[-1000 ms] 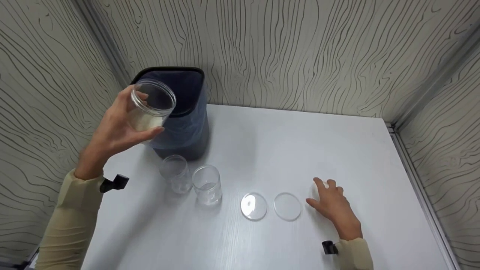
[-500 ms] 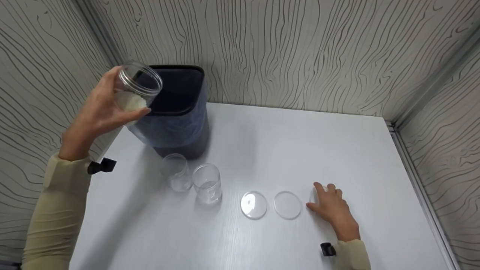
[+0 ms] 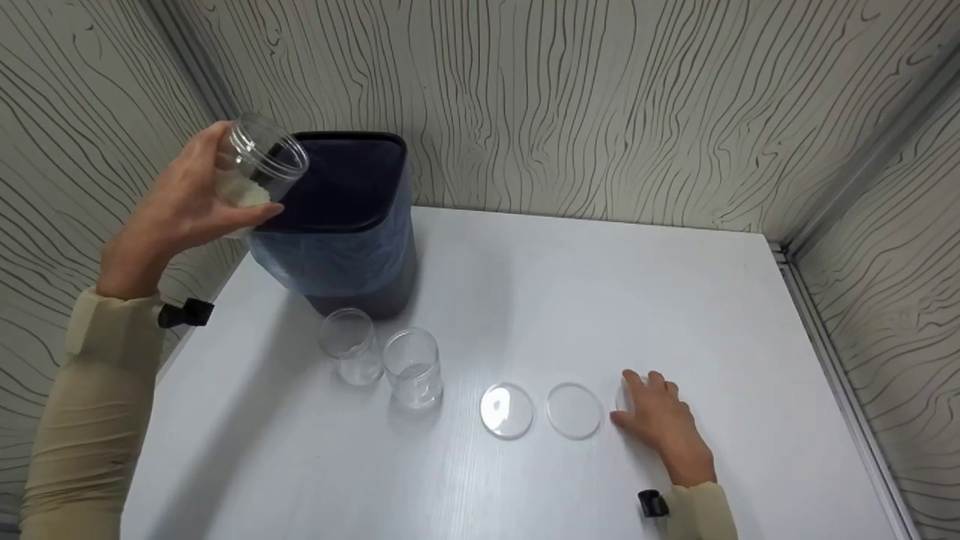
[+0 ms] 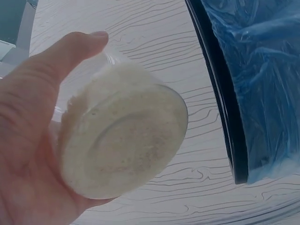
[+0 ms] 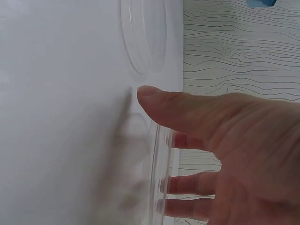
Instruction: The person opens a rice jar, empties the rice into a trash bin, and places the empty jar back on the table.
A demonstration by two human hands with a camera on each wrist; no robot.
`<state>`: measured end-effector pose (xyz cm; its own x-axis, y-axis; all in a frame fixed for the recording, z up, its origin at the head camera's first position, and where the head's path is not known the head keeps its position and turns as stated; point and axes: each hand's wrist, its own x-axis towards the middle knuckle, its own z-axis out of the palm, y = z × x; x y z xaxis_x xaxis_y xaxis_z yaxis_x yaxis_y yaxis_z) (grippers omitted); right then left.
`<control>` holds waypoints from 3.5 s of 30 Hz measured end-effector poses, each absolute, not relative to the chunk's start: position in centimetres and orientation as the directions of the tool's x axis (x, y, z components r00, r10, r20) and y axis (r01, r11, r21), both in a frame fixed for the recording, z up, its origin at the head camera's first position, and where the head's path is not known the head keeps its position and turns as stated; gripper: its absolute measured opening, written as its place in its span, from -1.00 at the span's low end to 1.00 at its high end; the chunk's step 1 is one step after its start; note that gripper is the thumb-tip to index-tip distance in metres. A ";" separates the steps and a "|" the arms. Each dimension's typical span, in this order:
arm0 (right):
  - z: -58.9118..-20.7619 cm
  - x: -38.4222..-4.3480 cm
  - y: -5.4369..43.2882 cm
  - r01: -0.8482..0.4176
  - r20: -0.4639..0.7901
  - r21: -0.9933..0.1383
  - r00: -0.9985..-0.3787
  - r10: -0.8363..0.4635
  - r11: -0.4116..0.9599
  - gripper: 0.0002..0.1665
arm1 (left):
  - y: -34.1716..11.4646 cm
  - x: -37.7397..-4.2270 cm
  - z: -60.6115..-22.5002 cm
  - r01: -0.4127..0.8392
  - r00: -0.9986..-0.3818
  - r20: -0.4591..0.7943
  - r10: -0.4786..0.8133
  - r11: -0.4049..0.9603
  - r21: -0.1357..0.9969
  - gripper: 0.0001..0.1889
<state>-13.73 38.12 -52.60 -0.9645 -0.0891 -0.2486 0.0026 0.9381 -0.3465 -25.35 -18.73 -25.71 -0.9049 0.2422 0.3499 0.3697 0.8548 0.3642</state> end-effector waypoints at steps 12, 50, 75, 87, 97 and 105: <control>-52.9 -13.5 38.2 0.011 -0.248 -0.354 -0.965 -0.082 0.935 -0.09 | -19.7 -26.7 -24.7 0.312 -0.938 0.253 0.237 0.895 0.319 0.12; -53.1 -13.5 38.0 0.000 -0.222 -0.361 -0.971 -0.086 0.933 -0.14 | -19.8 -29.2 -23.2 0.281 -0.954 0.114 0.277 0.960 0.012 0.05; -53.1 -13.4 37.9 0.000 -0.204 -0.360 -0.976 -0.079 0.933 -0.18 | -18.9 -30.0 -23.3 0.289 -0.955 0.039 0.295 0.951 -0.109 0.02; -53.4 -13.4 38.0 -0.009 -0.203 -0.365 -0.975 -0.089 0.931 -0.20 | -18.5 -29.9 -23.3 0.293 -0.952 0.038 0.303 0.943 -0.159 0.02; -53.3 -13.3 37.9 0.019 -0.236 -0.360 -0.969 -0.072 0.933 -0.20 | -18.7 -29.7 -23.3 0.303 -0.950 0.024 0.311 0.938 -0.168 0.00; -53.1 -13.3 38.0 0.016 -0.233 -0.362 -0.970 -0.074 0.932 -0.20 | -18.4 -29.7 -23.3 0.308 -0.949 0.005 0.315 0.932 -0.189 0.00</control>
